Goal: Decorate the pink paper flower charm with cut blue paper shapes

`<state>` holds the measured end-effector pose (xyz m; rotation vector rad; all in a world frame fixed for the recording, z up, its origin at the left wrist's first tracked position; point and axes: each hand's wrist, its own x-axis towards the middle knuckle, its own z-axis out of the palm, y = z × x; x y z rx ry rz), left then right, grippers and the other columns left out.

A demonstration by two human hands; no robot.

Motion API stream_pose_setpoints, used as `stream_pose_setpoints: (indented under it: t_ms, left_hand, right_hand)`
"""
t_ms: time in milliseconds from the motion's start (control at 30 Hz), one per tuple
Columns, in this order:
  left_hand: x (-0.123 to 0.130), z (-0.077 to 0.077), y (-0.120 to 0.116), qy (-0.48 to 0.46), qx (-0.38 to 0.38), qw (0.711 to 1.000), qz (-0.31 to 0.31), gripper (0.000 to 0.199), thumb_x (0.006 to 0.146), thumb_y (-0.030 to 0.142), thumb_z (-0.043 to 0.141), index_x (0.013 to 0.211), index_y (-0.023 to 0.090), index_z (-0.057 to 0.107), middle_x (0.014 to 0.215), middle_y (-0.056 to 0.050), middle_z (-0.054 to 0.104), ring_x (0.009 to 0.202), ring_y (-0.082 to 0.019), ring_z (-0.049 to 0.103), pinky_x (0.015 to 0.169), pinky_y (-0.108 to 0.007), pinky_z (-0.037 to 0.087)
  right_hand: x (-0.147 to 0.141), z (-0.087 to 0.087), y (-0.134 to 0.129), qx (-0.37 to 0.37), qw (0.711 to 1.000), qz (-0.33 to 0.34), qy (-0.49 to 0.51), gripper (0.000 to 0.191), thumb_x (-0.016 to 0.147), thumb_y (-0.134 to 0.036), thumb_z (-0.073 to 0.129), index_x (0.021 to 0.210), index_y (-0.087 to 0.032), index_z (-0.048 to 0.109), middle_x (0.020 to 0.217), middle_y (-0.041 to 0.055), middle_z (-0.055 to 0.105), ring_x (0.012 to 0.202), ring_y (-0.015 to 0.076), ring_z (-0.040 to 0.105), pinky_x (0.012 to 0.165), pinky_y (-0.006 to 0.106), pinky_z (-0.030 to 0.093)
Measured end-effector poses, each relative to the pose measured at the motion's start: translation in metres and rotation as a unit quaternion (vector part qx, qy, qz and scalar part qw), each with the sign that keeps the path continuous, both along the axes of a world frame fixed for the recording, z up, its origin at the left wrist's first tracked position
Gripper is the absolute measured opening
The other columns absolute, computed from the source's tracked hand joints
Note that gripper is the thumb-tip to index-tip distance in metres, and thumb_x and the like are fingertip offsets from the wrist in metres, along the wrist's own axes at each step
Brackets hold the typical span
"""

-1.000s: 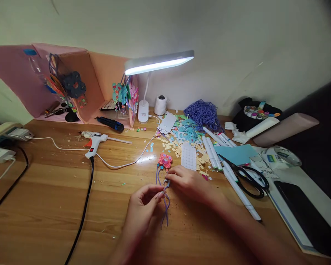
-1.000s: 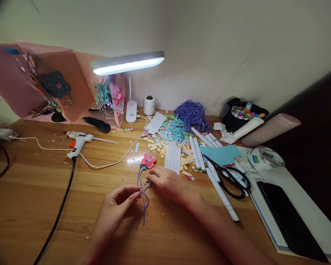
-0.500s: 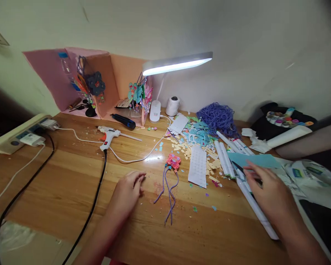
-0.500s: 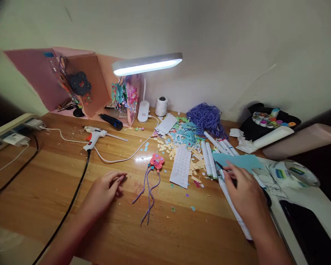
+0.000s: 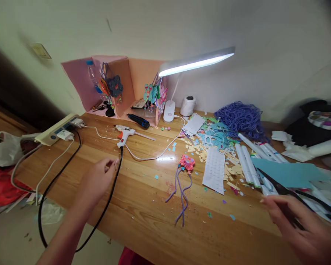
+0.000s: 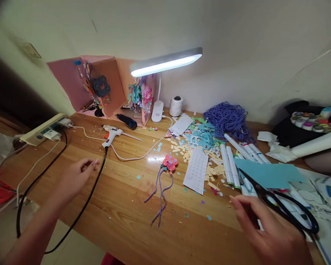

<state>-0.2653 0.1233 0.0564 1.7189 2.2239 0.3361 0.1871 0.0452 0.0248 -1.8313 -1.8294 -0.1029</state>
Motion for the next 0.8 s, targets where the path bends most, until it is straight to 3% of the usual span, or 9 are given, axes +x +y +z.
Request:
stream_pose_setpoints:
  t_ms: [100,200,300,367,500,567,700,733,800]
  left_hand:
    - [0.001,0.0,0.035,0.077,0.054,0.996,-0.002,0.035,0.088,0.043,0.042,0.099,0.017,0.063,0.107,-0.013,0.067,0.094,-0.027,0.063,0.074,-0.033,0.044]
    - [0.006,-0.008,0.072,0.096,0.049,0.994,-0.004,0.034,0.081,0.043,0.053,0.091,0.013,0.065,0.102,-0.019,0.067,0.096,-0.033,0.062,0.076,-0.035,0.044]
    - [0.006,-0.011,0.092,0.087,0.059,0.994,0.002,0.031,0.075,0.043,0.059,0.083,0.014,0.065,0.094,-0.018,0.068,0.092,-0.034,0.063,0.07,-0.034,0.044]
    - [0.005,-0.005,0.09,0.068,0.075,0.995,0.007,0.03,0.075,0.045,0.058,0.078,0.015,0.064,0.087,-0.015,0.068,0.086,-0.032,0.063,0.065,-0.032,0.042]
    - [0.019,0.011,0.044,0.009,0.104,0.995,-0.002,0.033,0.078,0.051,0.054,0.073,0.019,0.055,0.072,-0.005,0.064,0.068,-0.021,0.061,0.057,-0.027,0.041]
    - [0.042,0.013,0.003,-0.092,0.128,0.986,-0.062,0.026,0.08,0.045,0.054,0.072,0.021,0.051,0.068,0.0,0.06,0.06,-0.015,0.057,0.054,-0.024,0.041]
    - [0.097,0.0,-0.076,-0.223,0.13,0.945,-0.2,0.016,0.078,0.034,0.062,0.074,0.024,0.05,0.068,0.0,0.059,0.059,-0.014,0.059,0.052,-0.023,0.046]
    - [0.108,-0.005,-0.089,-0.234,0.136,0.933,-0.236,0.016,0.078,0.034,0.063,0.076,0.024,0.051,0.07,-0.002,0.062,0.069,-0.017,0.064,0.057,-0.024,0.049]
    - [0.119,-0.012,-0.103,-0.232,0.155,0.919,-0.28,0.013,0.079,0.032,0.062,0.08,0.023,0.053,0.08,-0.008,0.066,0.087,-0.022,0.066,0.067,-0.026,0.053]
  right_hand:
    - [-0.021,0.005,-0.002,0.017,0.989,0.144,-0.026,0.027,0.087,-0.048,0.05,0.081,-0.024,0.061,0.065,-0.001,0.069,0.049,0.014,0.065,0.047,0.02,0.05]
    - [-0.053,0.015,-0.003,0.026,0.971,0.237,-0.004,0.016,0.089,-0.037,0.051,0.088,-0.023,0.059,0.068,-0.0004,0.069,0.052,0.0137,0.066,0.049,0.018,0.05]
    - [-0.09,0.025,-0.005,0.013,0.958,0.278,0.065,0.011,0.089,-0.031,0.052,0.084,-0.023,0.058,0.066,0.0,0.068,0.052,0.0148,0.064,0.049,0.021,0.049]
    - [-0.112,0.027,-0.009,-0.026,0.954,0.273,0.124,0.012,0.089,-0.027,0.052,0.078,-0.024,0.057,0.06,-0.0014,0.063,0.049,0.0141,0.06,0.047,0.022,0.046]
    - [-0.141,0.026,-0.012,-0.128,0.922,0.245,0.272,0.018,0.09,-0.03,0.05,0.074,-0.024,0.057,0.067,0.0003,0.063,0.063,0.0161,0.063,0.059,0.023,0.051]
    - [-0.151,0.025,-0.012,-0.185,0.873,0.268,0.364,0.018,0.09,-0.039,0.05,0.088,-0.026,0.063,0.086,0.0031,0.068,0.078,0.0186,0.066,0.07,0.026,0.054]
    - [-0.17,0.02,-0.016,-0.318,0.718,0.281,0.552,0.053,0.08,-0.061,0.055,0.125,-0.032,0.056,0.125,0.0064,0.062,0.104,0.0251,0.064,0.087,0.035,0.054]
    - [-0.174,0.017,-0.018,-0.338,0.694,0.257,0.581,0.055,0.079,-0.063,0.055,0.124,-0.032,0.057,0.127,0.0063,0.061,0.108,0.0262,0.062,0.09,0.037,0.052]
    - [-0.178,0.009,-0.024,-0.342,0.693,0.179,0.61,0.049,0.081,-0.062,0.053,0.116,-0.03,0.064,0.123,0.0061,0.064,0.111,0.027,0.061,0.093,0.037,0.051]
